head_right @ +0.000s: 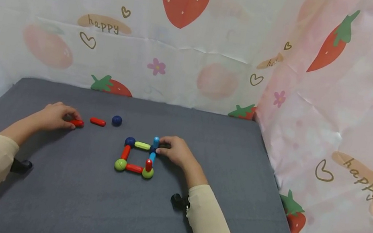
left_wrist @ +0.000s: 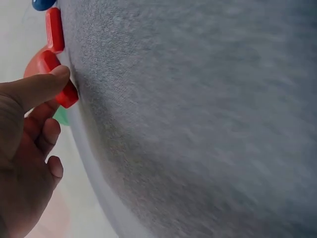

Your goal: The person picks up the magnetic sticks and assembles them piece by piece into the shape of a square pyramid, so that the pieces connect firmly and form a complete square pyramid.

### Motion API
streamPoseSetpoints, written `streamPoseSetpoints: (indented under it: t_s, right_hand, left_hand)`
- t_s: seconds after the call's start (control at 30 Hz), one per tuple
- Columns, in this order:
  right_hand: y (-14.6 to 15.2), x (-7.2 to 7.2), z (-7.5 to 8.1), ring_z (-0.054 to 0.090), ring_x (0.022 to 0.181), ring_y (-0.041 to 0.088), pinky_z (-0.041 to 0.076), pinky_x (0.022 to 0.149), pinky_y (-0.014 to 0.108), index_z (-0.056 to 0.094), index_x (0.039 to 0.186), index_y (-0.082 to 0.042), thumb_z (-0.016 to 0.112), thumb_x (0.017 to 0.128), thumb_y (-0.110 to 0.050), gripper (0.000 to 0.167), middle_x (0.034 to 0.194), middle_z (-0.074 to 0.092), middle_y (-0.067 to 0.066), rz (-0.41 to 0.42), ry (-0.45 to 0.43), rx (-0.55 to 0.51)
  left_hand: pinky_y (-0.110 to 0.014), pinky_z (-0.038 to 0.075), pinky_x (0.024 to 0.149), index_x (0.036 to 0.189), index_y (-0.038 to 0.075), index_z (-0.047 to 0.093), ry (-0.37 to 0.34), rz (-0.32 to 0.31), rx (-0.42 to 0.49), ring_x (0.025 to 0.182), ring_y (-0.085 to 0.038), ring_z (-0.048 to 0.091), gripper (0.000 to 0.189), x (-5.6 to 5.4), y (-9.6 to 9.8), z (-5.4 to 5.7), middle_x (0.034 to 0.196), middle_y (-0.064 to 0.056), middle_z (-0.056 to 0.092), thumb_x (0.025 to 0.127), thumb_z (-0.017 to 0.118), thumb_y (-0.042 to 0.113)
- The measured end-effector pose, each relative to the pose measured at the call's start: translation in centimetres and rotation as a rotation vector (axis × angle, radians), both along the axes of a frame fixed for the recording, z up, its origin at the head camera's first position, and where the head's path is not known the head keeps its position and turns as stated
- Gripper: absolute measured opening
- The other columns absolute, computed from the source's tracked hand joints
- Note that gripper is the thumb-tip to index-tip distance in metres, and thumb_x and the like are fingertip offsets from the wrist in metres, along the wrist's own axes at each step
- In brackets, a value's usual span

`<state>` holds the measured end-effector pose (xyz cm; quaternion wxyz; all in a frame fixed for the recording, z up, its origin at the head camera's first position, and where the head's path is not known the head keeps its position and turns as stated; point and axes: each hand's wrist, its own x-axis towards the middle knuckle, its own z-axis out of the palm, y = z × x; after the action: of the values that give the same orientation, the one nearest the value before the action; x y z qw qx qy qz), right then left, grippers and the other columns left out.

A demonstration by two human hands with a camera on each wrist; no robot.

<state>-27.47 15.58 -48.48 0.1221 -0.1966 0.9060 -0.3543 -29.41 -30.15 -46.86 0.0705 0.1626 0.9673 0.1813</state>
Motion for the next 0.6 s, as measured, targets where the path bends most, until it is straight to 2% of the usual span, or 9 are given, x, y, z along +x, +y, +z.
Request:
streamPoseSetpoints:
  t_s: [0.1,0.27,0.37,0.6]
  right_hand:
    - [0.1,0.0,-0.1,0.058,0.125,0.025,0.046,0.108,0.047,0.075,0.121,-0.017,0.075,0.095,-0.026,0.028,0.125,0.07,0.002,-0.002,-0.008,-0.007]
    - [0.0,-0.2,0.0,0.058,0.127,0.024,0.047,0.106,0.046,0.074,0.122,-0.018,0.075,0.095,-0.027,0.028,0.126,0.07,0.001,0.003,0.0,-0.005]
    - [-0.1,-0.3,-0.1,0.058,0.125,0.024,0.048,0.105,0.045,0.074,0.122,-0.017,0.074,0.096,-0.027,0.028,0.125,0.07,0.001,0.011,0.003,-0.007]
    - [0.0,-0.1,-0.3,0.058,0.123,0.024,0.049,0.102,0.045,0.075,0.12,-0.017,0.075,0.095,-0.026,0.025,0.122,0.07,0.001,0.001,0.0,0.001]
  left_hand:
    - [-0.054,0.035,0.087,0.115,0.012,0.073,-0.012,0.029,0.038,0.101,-0.03,0.048,0.026,0.9,-0.1,0.1,0.108,-0.008,0.069,0.092,0.078,0.022]
    - [-0.041,0.045,0.076,0.118,0.012,0.071,-0.024,0.072,0.134,0.095,-0.026,0.053,0.03,2.1,-0.1,0.6,0.112,-0.01,0.066,0.093,0.077,0.027]
    - [-0.039,0.046,0.075,0.12,0.013,0.07,-0.018,0.087,0.177,0.095,-0.026,0.055,0.03,2.8,0.1,0.9,0.116,-0.011,0.068,0.095,0.076,0.028]
    - [-0.04,0.046,0.077,0.12,0.017,0.069,0.002,0.104,0.264,0.103,-0.027,0.055,0.028,4.4,2.4,1.4,0.118,-0.011,0.066,0.096,0.074,0.03]
